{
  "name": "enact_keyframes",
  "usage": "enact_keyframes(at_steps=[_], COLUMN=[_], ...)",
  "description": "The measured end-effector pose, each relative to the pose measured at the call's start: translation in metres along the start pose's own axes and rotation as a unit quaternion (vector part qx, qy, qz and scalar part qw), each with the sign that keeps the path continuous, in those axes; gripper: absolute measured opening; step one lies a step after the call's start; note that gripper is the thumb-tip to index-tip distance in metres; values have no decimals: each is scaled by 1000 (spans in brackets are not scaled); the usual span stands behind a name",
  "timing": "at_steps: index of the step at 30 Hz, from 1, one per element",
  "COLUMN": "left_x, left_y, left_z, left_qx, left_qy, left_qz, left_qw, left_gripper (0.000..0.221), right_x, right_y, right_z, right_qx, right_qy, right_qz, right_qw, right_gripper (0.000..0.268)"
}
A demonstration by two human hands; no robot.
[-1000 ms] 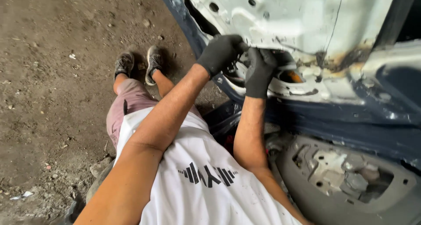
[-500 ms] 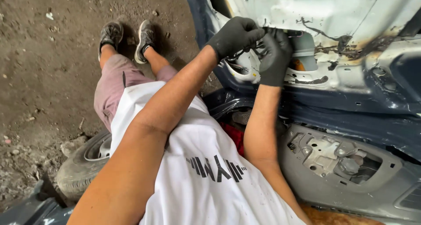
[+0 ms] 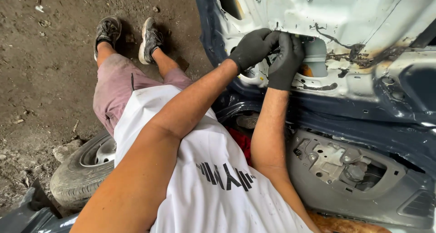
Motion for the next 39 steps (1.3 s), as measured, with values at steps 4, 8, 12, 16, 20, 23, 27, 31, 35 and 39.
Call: enact_keyframes(at_steps=[4, 8, 12, 16, 20, 23, 27, 31, 35, 39], left_x=[5, 6, 3, 0, 7, 9, 13, 16, 15, 5], left_y=[0, -1, 4, 4, -1, -9, -15, -9, -17, 1], left_z=[4, 4, 1, 1, 11, 17, 23, 22, 27, -5], left_qx=[-68, -76, -72, -76, -64, -53, -52, -72, -72, -63], left_qy=[18, 53, 99, 103, 96, 115, 98, 61, -9, -14], left_qz=[31, 51, 71, 78, 67, 48, 24, 10, -3, 19], left_qw=[997, 994, 990, 989, 991, 991, 994, 996, 997, 998], left_gripper=[43, 43, 46, 49, 46, 42, 41, 43, 50, 52], right_x=[-3, -2, 3, -4, -5, -14, -4, -1, -4, -33], right_y=[-7, -13, -16, -30, -30, -38, -16, -4, -7, -26], right_z=[-4, 7, 22, 12, 3, -17, 6, 17, 10, -14], right_qx=[4, -32, 52, 40, 63, 79, 107, 124, 98, 131], right_qy=[35, 79, 236, 211, 117, 0, -82, -115, -129, -168], right_qz=[-2, 41, 77, 83, 33, 39, 92, 117, 144, 143], right_qw=[999, 996, 967, 973, 991, 996, 987, 979, 976, 967], right_gripper=[18, 21, 23, 16, 17, 18, 25, 24, 35, 28])
Point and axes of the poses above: each hand's wrist, its own y-axis away from the middle knuckle, its own x-axis out of the palm, z = x × y, the point moved 4 cm from there along -y, towards the middle knuckle, and after that the axes turned 1 degree about -x, right-handed, at the moved point
